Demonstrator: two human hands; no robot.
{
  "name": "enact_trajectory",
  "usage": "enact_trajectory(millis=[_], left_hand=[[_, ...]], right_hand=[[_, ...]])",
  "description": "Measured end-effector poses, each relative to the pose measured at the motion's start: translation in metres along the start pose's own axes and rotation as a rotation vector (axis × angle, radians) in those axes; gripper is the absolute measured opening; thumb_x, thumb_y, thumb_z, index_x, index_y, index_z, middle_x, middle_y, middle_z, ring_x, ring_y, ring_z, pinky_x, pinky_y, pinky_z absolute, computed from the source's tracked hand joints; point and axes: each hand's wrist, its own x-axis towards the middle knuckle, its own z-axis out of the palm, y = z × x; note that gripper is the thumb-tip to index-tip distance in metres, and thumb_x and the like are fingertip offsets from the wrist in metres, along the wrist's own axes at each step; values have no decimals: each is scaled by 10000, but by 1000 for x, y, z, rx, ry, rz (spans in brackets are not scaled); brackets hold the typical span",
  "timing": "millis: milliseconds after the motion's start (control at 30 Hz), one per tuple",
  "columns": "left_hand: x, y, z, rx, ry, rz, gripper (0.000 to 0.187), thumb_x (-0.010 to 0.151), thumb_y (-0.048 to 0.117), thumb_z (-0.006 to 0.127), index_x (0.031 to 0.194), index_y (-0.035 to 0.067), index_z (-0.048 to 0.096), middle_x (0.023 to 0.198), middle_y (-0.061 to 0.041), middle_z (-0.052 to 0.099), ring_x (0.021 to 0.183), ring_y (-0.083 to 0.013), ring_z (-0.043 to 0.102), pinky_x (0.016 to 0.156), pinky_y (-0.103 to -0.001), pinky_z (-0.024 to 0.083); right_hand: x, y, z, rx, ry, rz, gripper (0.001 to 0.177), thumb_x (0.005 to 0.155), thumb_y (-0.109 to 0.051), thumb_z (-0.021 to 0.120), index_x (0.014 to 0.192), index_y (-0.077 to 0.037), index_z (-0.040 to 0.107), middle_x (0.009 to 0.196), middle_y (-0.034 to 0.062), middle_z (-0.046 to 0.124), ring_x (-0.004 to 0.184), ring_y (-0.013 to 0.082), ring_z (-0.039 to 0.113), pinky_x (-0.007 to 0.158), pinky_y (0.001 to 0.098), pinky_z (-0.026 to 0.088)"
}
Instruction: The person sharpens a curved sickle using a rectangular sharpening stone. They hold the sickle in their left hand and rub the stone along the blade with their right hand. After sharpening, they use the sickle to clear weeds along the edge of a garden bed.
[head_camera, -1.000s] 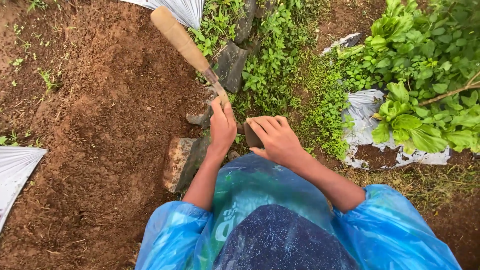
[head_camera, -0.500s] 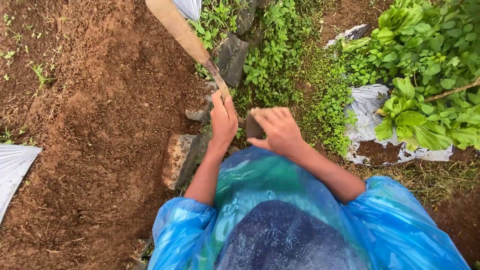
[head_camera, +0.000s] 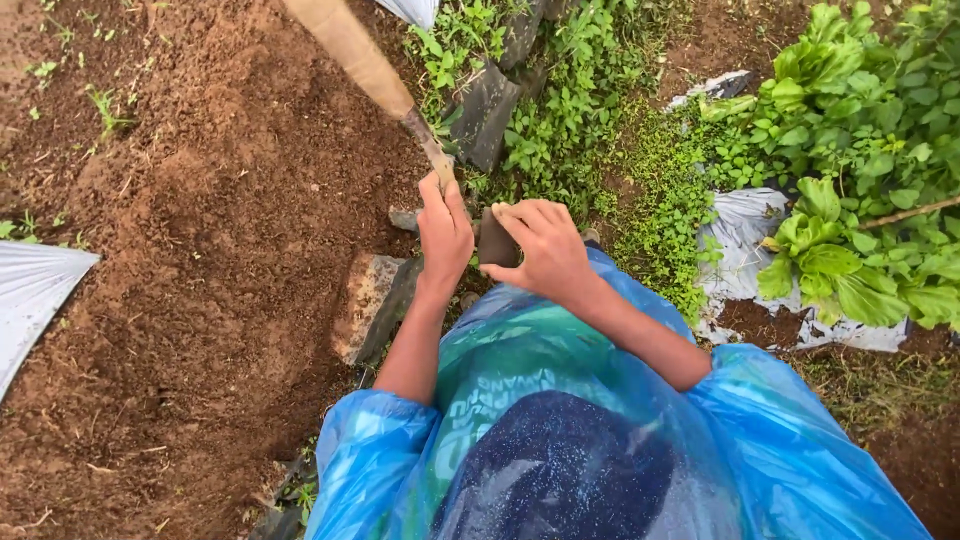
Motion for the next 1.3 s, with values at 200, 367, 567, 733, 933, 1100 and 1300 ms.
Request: enact_trajectory(millis=[200, 367, 567, 733, 933, 1100, 1300], left_hand=[[4, -14, -5, -9, 49, -14, 314, 1202, 246, 284, 1356, 15, 432, 670, -116, 598, 497, -183, 571, 453, -315, 473], [10, -12, -10, 31, 81, -22, 307, 1200, 258, 294, 1333, 17, 430, 645, -104, 576, 476, -176, 540, 443, -324, 453], [12, -12, -12, 42, 83, -33, 353, 1206, 252, 293, 1395, -24, 403, 742, -173, 621, 531, -250, 619, 453, -370, 509], [12, -11, -10, 55, 65, -40, 348, 1207, 228, 294, 1418, -27, 401, 747, -170, 616, 522, -265, 611, 436, -367, 511], [21, -13, -4, 95, 82, -47, 413, 1211, 278, 325, 1468, -37, 397, 806, -197, 644, 582, -292, 655, 469, -407, 525], [32, -8, 8, 162, 150, -48, 426, 1213, 280, 363, 1499, -30, 424, 801, -202, 661, 585, -317, 656, 460, -425, 514], [51, -15, 17, 266, 170, -42, 443, 1215, 302, 334, 1492, -31, 427, 704, -133, 623, 449, -185, 498, 436, -333, 378]], right_hand=[[7, 3, 11, -20, -43, -14, 780, 775, -563, 881, 1356, -74, 702, 1248, 69, 667, 1206, 253, 609, 992, 416, 466], [8, -2, 8, 51, -124, -22, 754, 789, -571, 862, 1346, -84, 714, 1224, 81, 691, 1198, 268, 621, 979, 424, 469], [13, 4, 13, 82, -84, -50, 781, 740, -513, 909, 1357, -78, 711, 1247, 66, 676, 1208, 262, 608, 964, 400, 460], [24, 21, 14, 105, -60, -28, 741, 752, -478, 928, 1334, -67, 726, 1243, 54, 668, 1210, 230, 606, 948, 360, 459], [30, 35, 11, 192, -156, -1, 728, 757, -513, 909, 1300, -57, 744, 1202, 92, 702, 1194, 265, 617, 960, 409, 473], [54, 60, -35, 463, -34, 233, 771, 891, -332, 899, 1496, 15, 570, 1335, 149, 603, 1309, 376, 542, 1055, 479, 474], [47, 67, -29, 339, -125, 155, 822, 795, -381, 923, 1471, -29, 615, 1319, 143, 625, 1280, 328, 562, 1051, 449, 468]])
